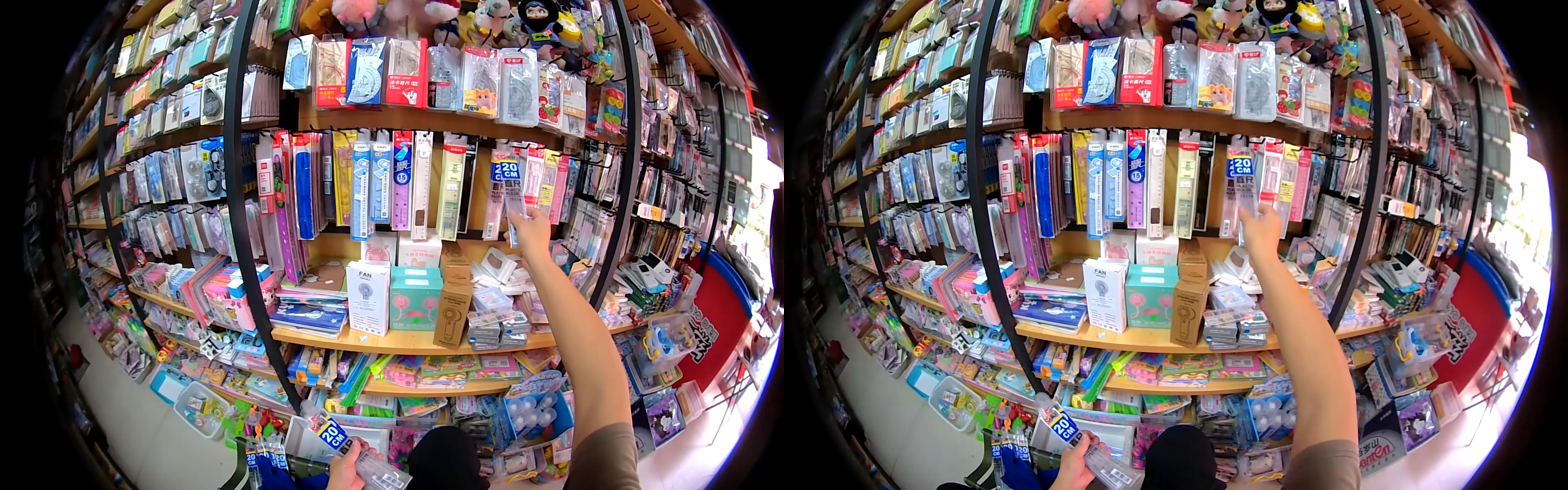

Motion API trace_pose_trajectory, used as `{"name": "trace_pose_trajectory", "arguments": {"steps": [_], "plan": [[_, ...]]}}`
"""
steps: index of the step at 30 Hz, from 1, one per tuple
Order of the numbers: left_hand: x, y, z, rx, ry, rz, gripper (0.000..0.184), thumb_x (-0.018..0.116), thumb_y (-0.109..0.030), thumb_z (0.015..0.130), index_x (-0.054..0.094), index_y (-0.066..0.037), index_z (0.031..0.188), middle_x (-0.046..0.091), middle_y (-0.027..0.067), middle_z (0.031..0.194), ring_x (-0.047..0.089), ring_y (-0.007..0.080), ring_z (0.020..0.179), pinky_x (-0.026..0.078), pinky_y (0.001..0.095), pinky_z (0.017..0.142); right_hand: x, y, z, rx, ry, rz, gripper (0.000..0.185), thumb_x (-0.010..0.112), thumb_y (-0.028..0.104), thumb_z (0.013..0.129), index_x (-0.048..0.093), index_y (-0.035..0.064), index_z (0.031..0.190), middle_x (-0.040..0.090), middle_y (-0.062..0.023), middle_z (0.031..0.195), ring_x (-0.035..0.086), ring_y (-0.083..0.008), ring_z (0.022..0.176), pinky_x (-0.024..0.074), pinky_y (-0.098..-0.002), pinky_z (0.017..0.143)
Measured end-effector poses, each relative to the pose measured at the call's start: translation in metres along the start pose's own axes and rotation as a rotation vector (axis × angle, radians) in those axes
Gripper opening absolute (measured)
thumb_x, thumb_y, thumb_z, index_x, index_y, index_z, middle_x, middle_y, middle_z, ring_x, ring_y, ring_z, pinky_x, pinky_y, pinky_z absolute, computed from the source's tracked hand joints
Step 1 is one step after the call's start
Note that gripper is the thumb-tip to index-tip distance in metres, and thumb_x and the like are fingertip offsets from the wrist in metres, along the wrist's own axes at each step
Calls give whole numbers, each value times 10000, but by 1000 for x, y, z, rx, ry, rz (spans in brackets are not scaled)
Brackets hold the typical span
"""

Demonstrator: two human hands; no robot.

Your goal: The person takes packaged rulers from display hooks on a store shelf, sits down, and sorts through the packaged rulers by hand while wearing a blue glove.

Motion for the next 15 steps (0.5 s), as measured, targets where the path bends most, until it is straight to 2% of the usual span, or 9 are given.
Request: {"name": "trace_pose_trajectory", "arguments": {"steps": [3,5,9,10,12,13,14,15], "plan": [[3,-2,-3,17,9,37,285,644,-243,781,556,-3,908,578,108,809,576,254,758,489,391,690,6,-13,22,15,2,-59,375,617,138,768,498,-46,1072,601,-175,778,588,-247,528,472,-333,452],[5,-4,-4,21,10,51,291,645,-248,780,556,-4,911,577,107,814,574,255,764,487,390,694,8,-52,55,-131,-39,-257,374,604,180,769,515,-50,1049,600,-219,800,595,-319,633,477,-373,571],[1,-3,-1,18,24,14,297,644,-255,780,556,-6,916,575,105,821,571,256,773,484,386,696,16,-38,24,-182,-22,-542,368,569,237,770,543,-55,994,576,-273,860,552,-420,833,431,-418,761],[0,-3,0,22,34,4,298,643,-257,780,556,-7,918,575,105,822,571,256,774,484,385,695,18,-34,9,-215,-69,-652,334,550,212,775,545,-38,997,545,-249,905,527,-390,858,417,-418,770],[-3,-3,1,21,29,0,294,642,-258,781,552,-11,913,573,98,816,568,251,769,483,381,694,29,-27,-42,-516,-99,-667,294,539,204,782,540,-22,971,505,-226,934,495,-365,859,400,-418,774],[-3,-3,3,20,29,-3,293,642,-259,782,550,-13,910,572,95,813,567,249,767,482,379,693,39,-26,-72,-450,42,-523,235,544,171,775,521,-13,919,487,-216,910,474,-336,852,388,-409,771],[-2,-3,3,22,23,-3,288,640,-259,784,547,-15,906,570,91,810,566,245,757,484,376,685,49,-25,-115,-533,220,-452,207,555,144,764,496,-12,885,488,-197,863,485,-313,808,402,-394,730],[-2,-3,4,24,18,-4,283,638,-258,785,544,-18,902,569,88,806,566,241,747,485,372,678,56,-8,-167,-118,505,-443,213,559,144,770,479,-15,885,494,-184,844,494,-290,787,410,-375,690]]}}
Point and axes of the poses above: each hand's wrist, its own z-axis towards the middle knuckle, its own x-axis out of the palm, y = z × x, the point moved 5 cm from there along z, towards the middle knuckle
